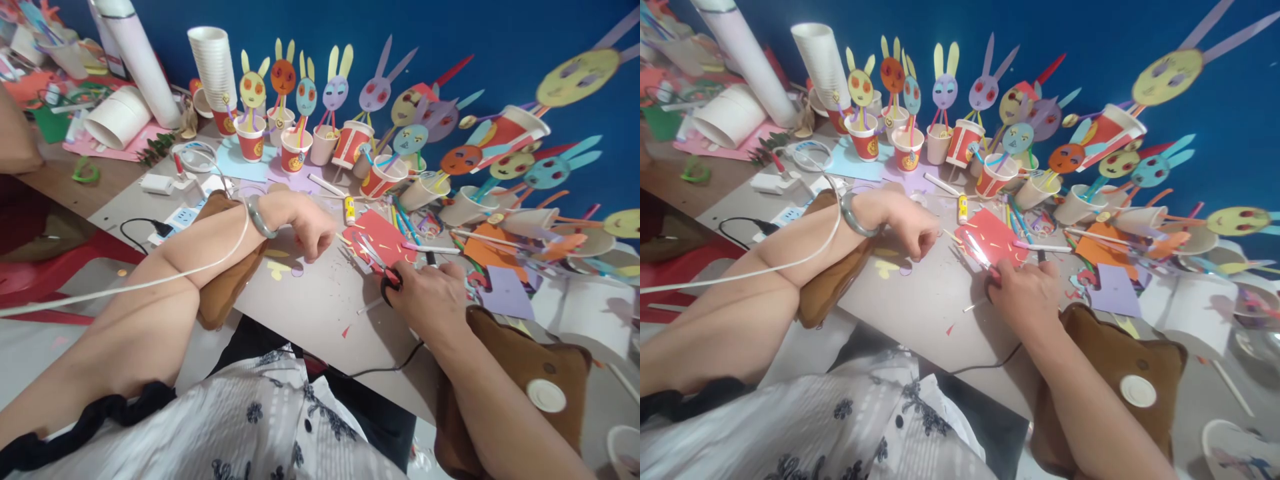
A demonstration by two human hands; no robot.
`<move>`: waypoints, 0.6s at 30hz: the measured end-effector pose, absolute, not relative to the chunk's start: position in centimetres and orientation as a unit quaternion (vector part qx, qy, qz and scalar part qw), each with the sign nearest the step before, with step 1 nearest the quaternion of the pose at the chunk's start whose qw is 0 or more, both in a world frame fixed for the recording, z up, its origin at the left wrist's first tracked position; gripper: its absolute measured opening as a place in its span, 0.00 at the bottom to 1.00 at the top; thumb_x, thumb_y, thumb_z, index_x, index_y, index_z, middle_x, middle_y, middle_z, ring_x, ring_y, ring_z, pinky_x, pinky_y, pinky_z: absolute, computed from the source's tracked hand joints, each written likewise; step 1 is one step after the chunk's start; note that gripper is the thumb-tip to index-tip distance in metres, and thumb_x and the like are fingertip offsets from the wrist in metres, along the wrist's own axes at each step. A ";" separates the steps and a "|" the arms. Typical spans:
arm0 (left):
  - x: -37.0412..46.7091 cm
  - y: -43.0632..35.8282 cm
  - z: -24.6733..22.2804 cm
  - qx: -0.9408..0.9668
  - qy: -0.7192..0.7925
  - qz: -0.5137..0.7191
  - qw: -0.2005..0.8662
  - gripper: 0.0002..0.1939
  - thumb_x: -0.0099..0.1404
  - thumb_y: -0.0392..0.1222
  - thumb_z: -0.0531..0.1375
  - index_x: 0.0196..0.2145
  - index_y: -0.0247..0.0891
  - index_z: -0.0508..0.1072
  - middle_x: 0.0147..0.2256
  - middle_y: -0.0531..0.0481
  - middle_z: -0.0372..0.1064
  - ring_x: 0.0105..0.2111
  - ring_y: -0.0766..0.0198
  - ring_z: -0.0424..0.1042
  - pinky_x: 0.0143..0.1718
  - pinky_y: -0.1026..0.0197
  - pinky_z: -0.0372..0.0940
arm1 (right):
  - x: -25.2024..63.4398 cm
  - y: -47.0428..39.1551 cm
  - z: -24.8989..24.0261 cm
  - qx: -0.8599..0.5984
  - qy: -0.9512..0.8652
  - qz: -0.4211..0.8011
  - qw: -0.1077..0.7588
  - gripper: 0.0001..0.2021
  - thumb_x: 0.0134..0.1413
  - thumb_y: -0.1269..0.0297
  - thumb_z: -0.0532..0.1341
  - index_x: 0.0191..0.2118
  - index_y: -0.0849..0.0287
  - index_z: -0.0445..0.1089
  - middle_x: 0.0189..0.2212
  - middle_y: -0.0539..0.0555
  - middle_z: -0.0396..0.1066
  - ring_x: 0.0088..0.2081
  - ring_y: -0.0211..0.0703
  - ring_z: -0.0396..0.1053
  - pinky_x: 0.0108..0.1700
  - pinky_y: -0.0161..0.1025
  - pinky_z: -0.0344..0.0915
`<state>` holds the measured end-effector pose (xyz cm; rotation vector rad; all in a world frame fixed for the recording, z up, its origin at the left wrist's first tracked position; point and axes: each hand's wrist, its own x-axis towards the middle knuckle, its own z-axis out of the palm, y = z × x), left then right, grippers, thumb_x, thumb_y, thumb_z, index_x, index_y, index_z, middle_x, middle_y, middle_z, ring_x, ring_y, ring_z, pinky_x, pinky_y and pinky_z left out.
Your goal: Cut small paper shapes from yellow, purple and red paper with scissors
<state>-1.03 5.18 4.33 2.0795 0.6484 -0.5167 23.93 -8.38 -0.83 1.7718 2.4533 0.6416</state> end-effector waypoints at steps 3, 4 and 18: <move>-1.1 5.3 4.2 0.842 0.281 -0.157 0.434 0.06 0.43 0.28 0.68 0.19 0.38 0.80 0.19 0.51 0.72 0.20 0.65 0.62 0.24 0.62 0.52 | 24.0 -8.4 -0.9 0.572 0.794 0.204 0.025 0.14 0.58 0.58 0.59 0.27 0.59 0.73 0.15 0.53 0.65 0.22 0.43 0.58 0.39 0.44 0.48; -1.0 5.3 4.2 0.839 0.291 -0.126 0.442 0.07 0.42 0.27 0.68 0.19 0.38 0.80 0.19 0.51 0.72 0.20 0.64 0.63 0.25 0.62 0.52 | 24.0 -8.4 -0.9 0.569 0.797 0.201 0.027 0.14 0.58 0.58 0.59 0.27 0.59 0.73 0.15 0.53 0.65 0.22 0.43 0.58 0.39 0.44 0.48; -0.5 5.0 3.7 0.938 0.216 -0.012 0.271 0.20 0.58 0.33 0.62 0.49 0.33 0.78 0.38 0.46 0.76 0.33 0.63 0.68 0.37 0.61 0.59 | 23.2 -8.4 -0.4 0.564 0.814 0.140 -0.009 0.13 0.58 0.56 0.59 0.32 0.60 0.76 0.17 0.53 0.67 0.24 0.44 0.61 0.40 0.43 0.50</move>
